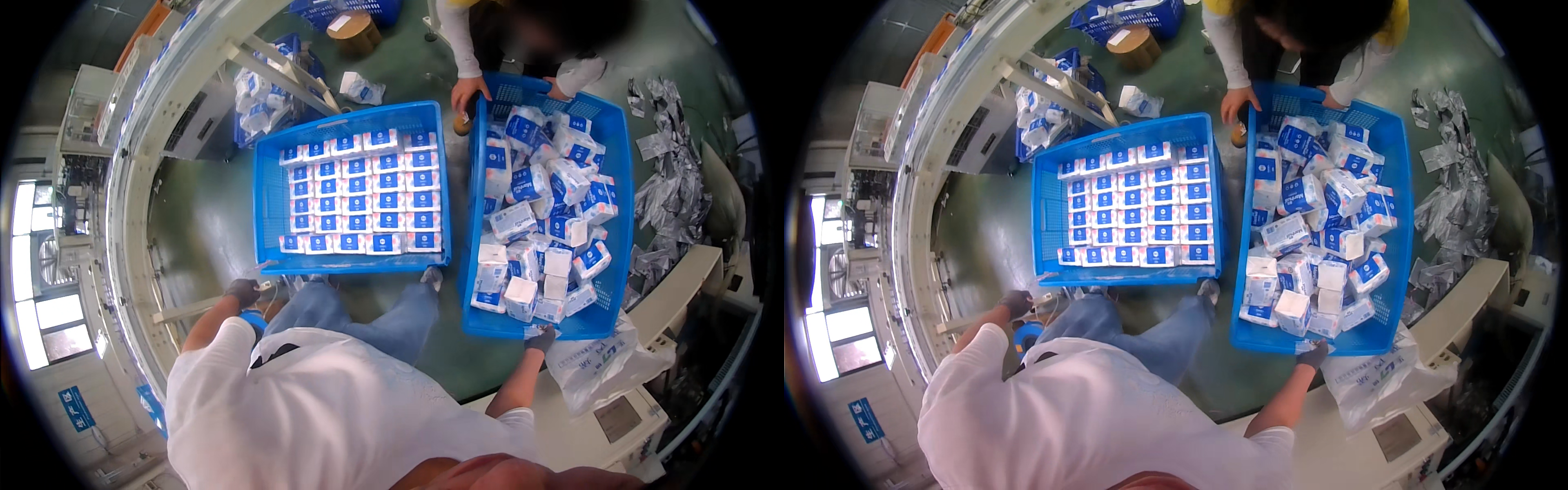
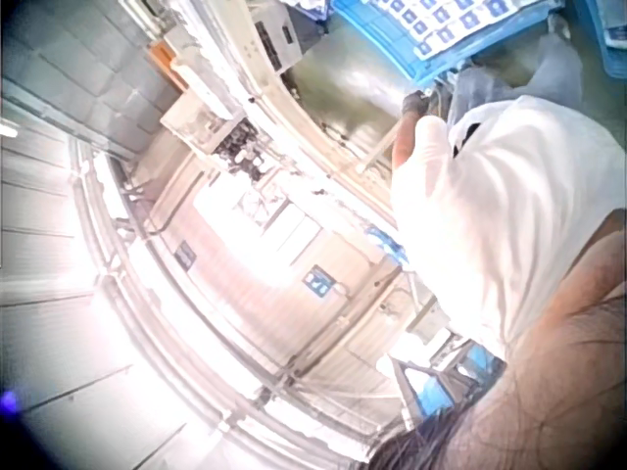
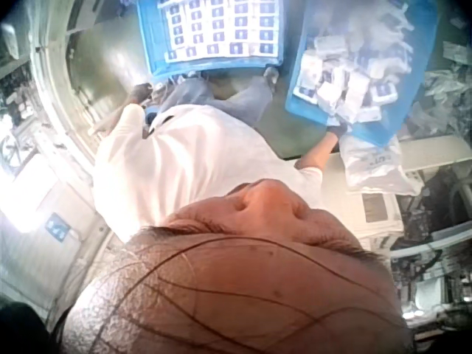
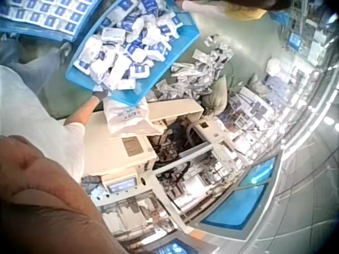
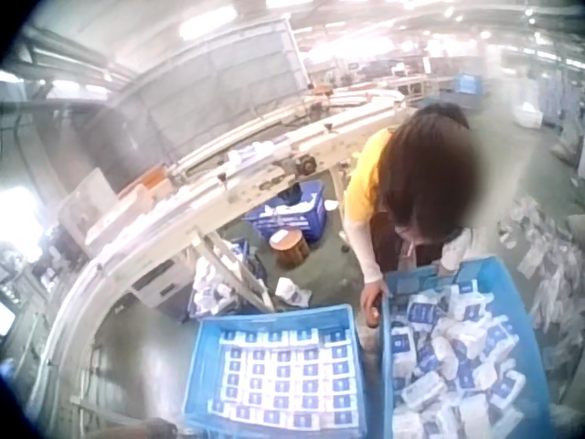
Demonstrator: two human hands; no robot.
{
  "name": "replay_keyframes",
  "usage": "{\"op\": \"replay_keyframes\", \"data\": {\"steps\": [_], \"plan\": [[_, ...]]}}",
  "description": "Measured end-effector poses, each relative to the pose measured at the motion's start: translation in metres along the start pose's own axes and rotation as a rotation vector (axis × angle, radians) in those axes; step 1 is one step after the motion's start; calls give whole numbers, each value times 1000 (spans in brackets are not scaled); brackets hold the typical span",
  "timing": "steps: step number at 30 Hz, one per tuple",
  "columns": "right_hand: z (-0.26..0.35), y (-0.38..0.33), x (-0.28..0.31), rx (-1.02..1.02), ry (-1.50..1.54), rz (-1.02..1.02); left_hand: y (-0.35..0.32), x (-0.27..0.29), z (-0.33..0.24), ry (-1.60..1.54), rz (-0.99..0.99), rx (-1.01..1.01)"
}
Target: The person picks up groups of packaged products from a blue crate and places them onto a curved conveyor belt in a manufacturing facility.
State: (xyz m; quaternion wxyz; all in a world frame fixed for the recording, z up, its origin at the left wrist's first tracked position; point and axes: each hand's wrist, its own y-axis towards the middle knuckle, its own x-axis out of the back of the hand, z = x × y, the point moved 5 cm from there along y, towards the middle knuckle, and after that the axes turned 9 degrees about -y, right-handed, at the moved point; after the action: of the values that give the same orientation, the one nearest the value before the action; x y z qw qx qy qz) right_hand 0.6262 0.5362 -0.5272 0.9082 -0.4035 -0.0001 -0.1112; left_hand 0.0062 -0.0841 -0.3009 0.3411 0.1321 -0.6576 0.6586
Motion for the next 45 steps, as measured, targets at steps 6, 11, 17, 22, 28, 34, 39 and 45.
{"op": "replay_keyframes", "data": {"steps": [6, 11, 17, 22, 28, 34, 39, 45], "plan": [[30, -112, -29, 44, 103, 173, 54, -53, -64, -212, -118, -404], [29, -176, -47, 87, 120, 257, 35, -90, -243, -819, 142, -663], [10, -208, -29, 138, -19, 261, -96, -17, -388, -898, 59, -1146], [5, -218, -20, 360, -201, 176, -71, -31, -399, -945, -105, -1143], [3, -277, -66, 150, 135, 3, -61, -24, -408, -966, -306, -1270], [49, -289, -15, 170, -94, 20, -122, -1, -406, -1127, -205, -1249], [58, -337, -43, 190, 23, -37, -154, 2, -391, -1082, -155, -1171], [-29, -297, -65, 73, 67, 25, -123, 17, -339, -1099, -248, -1217]]}}
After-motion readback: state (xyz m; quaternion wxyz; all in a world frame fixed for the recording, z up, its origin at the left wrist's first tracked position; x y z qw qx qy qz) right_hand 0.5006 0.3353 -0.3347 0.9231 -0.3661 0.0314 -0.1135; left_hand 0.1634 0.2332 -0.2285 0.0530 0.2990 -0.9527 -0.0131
